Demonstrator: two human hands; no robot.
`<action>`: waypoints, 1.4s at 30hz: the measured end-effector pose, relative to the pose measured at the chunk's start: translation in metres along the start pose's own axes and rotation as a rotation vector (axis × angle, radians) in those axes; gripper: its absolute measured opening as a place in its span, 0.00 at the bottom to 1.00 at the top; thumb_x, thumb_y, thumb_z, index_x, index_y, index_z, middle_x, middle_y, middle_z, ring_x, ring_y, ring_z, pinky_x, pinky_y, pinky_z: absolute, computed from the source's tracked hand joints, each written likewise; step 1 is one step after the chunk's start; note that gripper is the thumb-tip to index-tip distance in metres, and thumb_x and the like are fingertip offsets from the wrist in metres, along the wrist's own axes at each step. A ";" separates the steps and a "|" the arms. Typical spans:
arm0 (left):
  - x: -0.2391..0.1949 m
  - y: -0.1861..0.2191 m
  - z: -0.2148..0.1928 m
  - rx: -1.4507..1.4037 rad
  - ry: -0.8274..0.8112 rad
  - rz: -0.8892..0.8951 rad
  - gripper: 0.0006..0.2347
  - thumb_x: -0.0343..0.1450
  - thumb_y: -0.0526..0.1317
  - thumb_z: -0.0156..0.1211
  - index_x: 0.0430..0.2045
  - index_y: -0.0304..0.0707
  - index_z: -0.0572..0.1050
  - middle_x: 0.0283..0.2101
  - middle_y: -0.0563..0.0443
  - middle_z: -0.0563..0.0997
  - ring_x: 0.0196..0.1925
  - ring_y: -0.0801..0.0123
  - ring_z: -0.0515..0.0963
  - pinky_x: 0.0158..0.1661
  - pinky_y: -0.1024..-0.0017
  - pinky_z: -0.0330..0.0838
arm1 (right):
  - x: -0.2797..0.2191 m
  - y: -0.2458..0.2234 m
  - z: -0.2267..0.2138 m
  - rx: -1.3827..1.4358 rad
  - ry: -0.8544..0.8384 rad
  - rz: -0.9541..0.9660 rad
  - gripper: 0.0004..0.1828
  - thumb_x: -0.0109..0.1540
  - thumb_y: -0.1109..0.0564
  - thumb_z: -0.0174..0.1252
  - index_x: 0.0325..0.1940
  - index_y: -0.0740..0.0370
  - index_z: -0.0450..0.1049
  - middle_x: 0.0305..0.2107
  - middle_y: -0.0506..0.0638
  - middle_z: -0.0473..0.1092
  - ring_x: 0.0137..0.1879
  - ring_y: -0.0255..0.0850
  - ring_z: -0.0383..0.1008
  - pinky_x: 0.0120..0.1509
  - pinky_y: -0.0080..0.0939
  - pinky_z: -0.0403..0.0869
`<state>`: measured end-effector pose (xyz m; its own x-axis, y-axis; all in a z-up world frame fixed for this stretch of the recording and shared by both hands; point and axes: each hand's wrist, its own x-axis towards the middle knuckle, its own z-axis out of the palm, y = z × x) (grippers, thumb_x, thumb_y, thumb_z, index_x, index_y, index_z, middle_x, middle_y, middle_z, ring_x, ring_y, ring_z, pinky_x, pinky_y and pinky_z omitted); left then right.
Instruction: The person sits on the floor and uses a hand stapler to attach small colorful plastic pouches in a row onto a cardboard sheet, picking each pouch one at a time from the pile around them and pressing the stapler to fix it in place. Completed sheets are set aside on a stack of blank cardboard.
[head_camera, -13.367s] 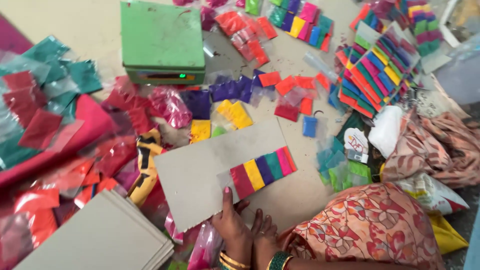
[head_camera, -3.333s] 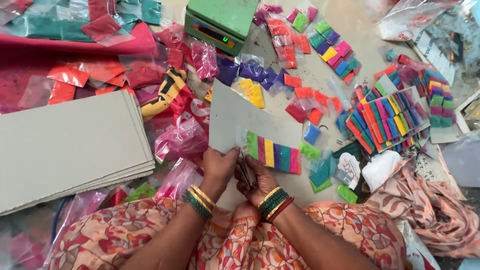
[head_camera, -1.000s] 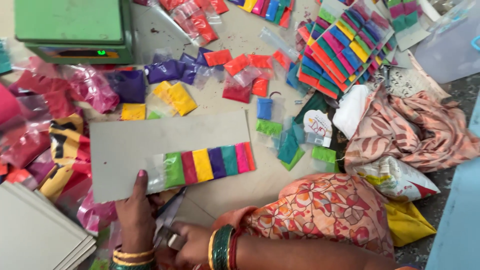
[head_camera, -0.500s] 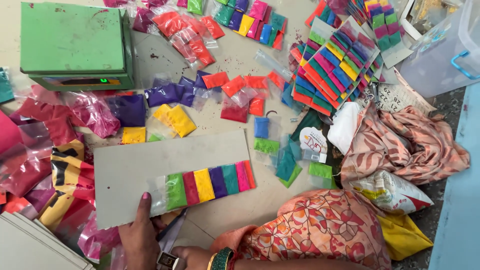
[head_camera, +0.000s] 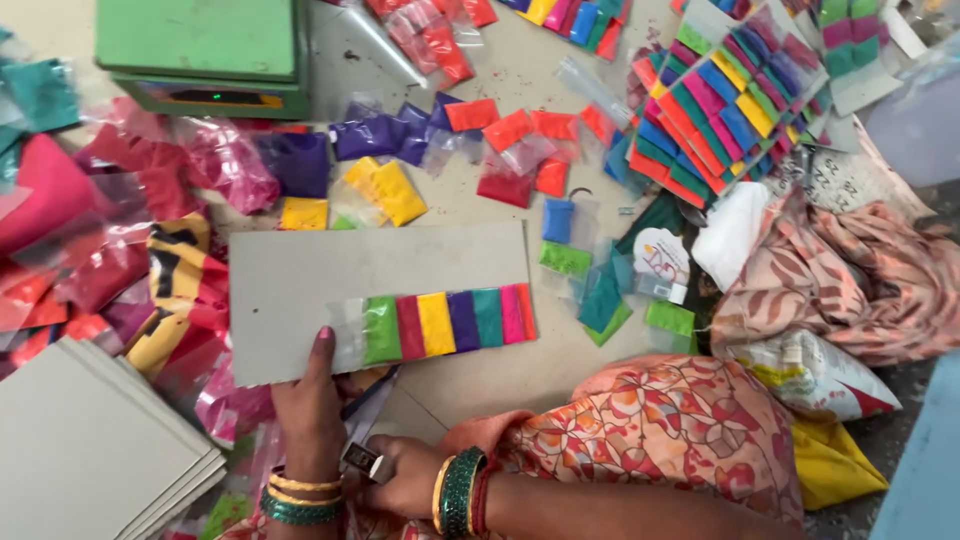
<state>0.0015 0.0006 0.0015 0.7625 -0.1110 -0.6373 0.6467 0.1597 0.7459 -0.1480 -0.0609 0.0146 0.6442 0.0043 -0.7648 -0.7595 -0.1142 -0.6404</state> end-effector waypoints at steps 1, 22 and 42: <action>0.000 0.001 0.000 -0.003 0.002 0.014 0.11 0.72 0.38 0.63 0.45 0.35 0.73 0.30 0.53 0.77 0.17 0.72 0.71 0.16 0.73 0.66 | 0.001 0.000 0.001 -0.008 -0.004 0.001 0.26 0.56 0.45 0.65 0.54 0.60 0.75 0.36 0.53 0.78 0.42 0.41 0.79 0.47 0.41 0.76; -0.005 0.003 0.006 -0.055 -0.041 0.077 0.11 0.72 0.37 0.61 0.46 0.35 0.74 0.29 0.54 0.77 0.17 0.74 0.71 0.15 0.75 0.66 | -0.002 0.007 -0.007 -0.029 -0.045 -0.111 0.31 0.57 0.47 0.66 0.60 0.64 0.72 0.39 0.55 0.77 0.46 0.43 0.78 0.51 0.42 0.75; 0.007 -0.001 0.000 -0.035 -0.013 -0.036 0.12 0.71 0.39 0.63 0.46 0.35 0.74 0.28 0.47 0.78 0.14 0.67 0.71 0.14 0.70 0.61 | -0.001 -0.036 -0.091 -0.139 -0.133 -0.332 0.18 0.64 0.50 0.65 0.54 0.59 0.73 0.40 0.52 0.75 0.47 0.40 0.75 0.51 0.42 0.75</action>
<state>0.0061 -0.0006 -0.0036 0.7393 -0.1298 -0.6607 0.6726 0.1900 0.7152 -0.1132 -0.1468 0.0452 0.8288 0.1920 -0.5256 -0.4859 -0.2188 -0.8462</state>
